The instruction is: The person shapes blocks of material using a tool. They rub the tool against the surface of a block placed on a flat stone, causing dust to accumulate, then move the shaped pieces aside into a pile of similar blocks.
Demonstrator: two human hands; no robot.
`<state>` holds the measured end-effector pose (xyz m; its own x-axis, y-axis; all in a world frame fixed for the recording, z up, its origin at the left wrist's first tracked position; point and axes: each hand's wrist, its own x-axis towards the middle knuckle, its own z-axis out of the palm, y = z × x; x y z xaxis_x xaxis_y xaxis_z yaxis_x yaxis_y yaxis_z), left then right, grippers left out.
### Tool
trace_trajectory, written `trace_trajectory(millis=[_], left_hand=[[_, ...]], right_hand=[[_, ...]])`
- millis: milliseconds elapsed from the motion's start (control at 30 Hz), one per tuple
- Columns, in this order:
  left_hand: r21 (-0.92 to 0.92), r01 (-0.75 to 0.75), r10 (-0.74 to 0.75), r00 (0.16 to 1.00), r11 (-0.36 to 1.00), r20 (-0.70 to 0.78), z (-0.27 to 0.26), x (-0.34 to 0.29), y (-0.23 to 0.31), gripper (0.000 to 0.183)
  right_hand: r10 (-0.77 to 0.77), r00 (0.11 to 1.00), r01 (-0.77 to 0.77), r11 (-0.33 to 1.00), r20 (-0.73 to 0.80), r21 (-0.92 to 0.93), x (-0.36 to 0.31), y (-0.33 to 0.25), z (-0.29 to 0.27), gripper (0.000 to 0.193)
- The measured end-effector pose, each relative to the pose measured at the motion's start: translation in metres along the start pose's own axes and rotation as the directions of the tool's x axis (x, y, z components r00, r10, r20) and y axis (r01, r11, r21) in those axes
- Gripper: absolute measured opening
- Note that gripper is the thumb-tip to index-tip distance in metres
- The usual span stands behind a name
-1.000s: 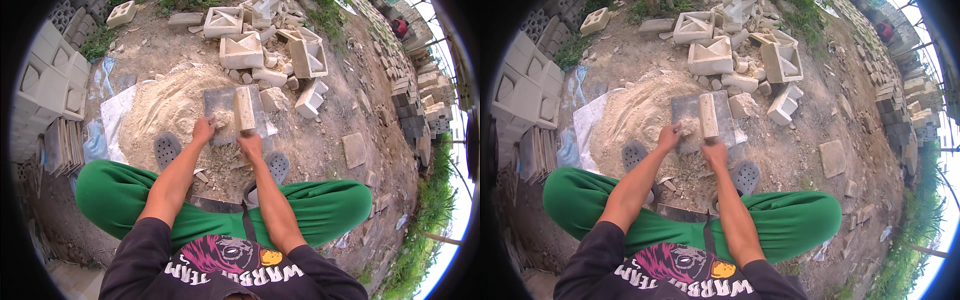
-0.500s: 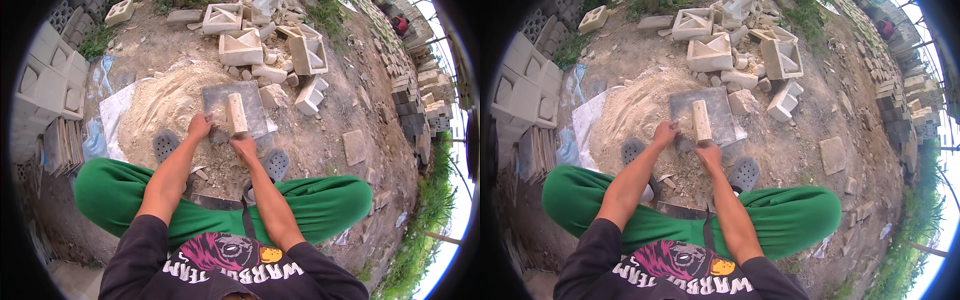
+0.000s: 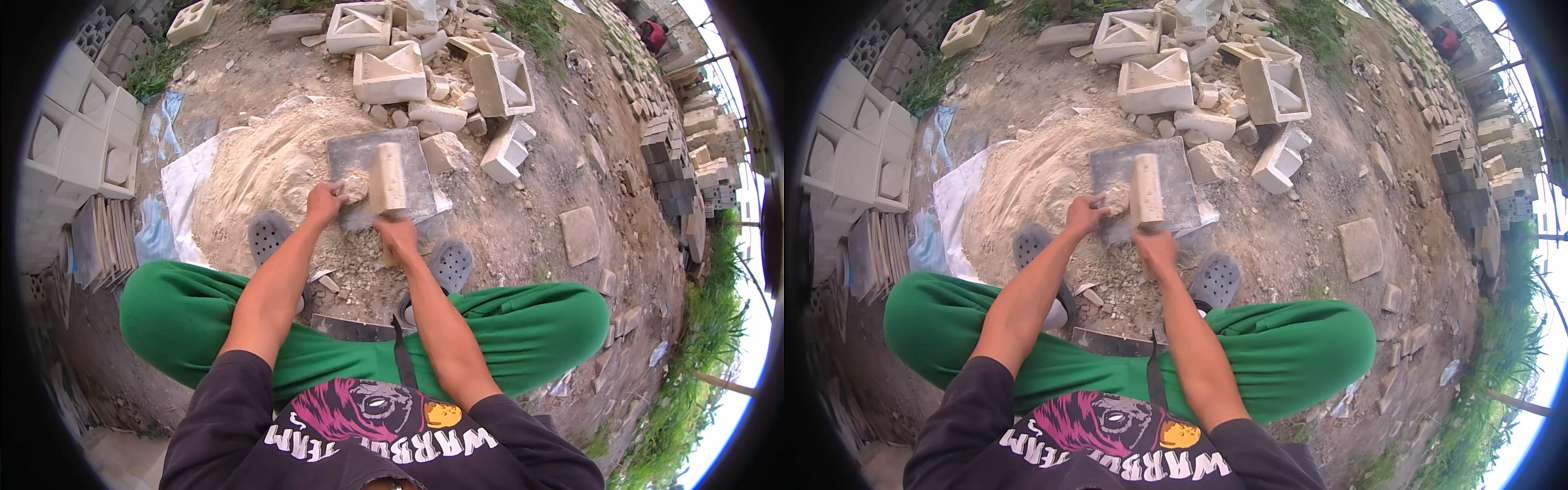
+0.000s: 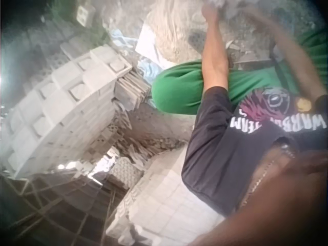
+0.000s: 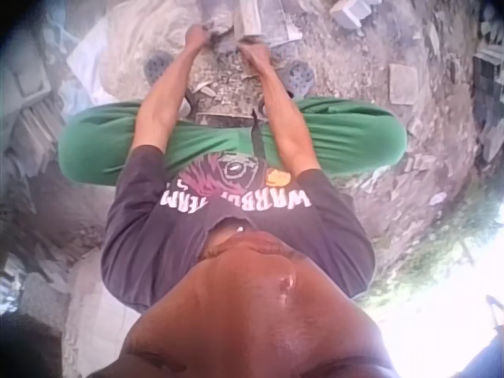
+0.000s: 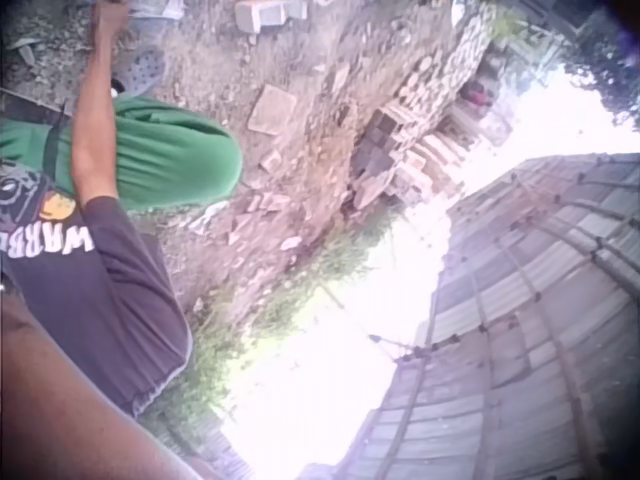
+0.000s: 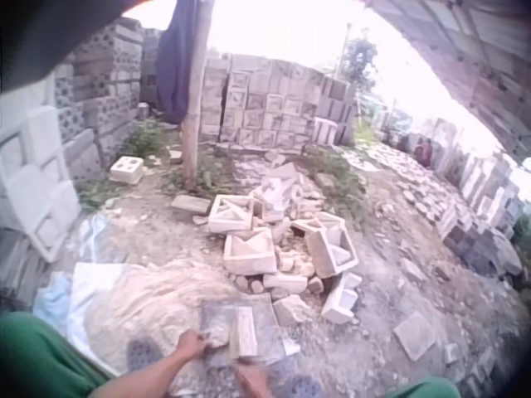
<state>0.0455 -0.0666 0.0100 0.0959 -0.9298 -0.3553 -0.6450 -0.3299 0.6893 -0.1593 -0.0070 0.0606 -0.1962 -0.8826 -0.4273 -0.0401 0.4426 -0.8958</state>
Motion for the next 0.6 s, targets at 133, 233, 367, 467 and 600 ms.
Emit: trace_trajectory(millis=[133,233,367,467,600], left_hand=[[0.015,0.015,-0.015,1.000,1.000,0.005,-0.007,0.008,-0.007,0.049],[0.006,-0.018,0.018,1.000,1.000,-0.002,-0.002,0.002,-0.013,0.050],[0.036,-0.058,0.058,0.998,0.998,-0.003,-0.007,-0.002,-0.008,0.051],[0.013,0.004,-0.004,0.999,1.000,0.034,-0.010,-0.004,-0.002,0.052],[-0.021,-0.018,0.019,0.999,1.000,0.032,-0.010,-0.003,0.002,0.053]], right_hand=[[0.094,0.995,-0.090,0.888,-0.012,-0.450,0.007,0.000,0.004,0.016],[0.135,0.991,-0.134,0.971,-0.010,-0.197,0.006,-0.024,-0.001,0.017],[-0.044,0.999,0.044,0.999,-0.004,-0.002,0.009,-0.079,-0.002,0.016],[-0.171,0.985,0.172,0.980,-0.021,0.095,0.011,-0.070,0.006,0.015],[-0.184,0.983,0.181,0.952,0.011,-0.247,0.005,-0.005,0.011,0.021]])
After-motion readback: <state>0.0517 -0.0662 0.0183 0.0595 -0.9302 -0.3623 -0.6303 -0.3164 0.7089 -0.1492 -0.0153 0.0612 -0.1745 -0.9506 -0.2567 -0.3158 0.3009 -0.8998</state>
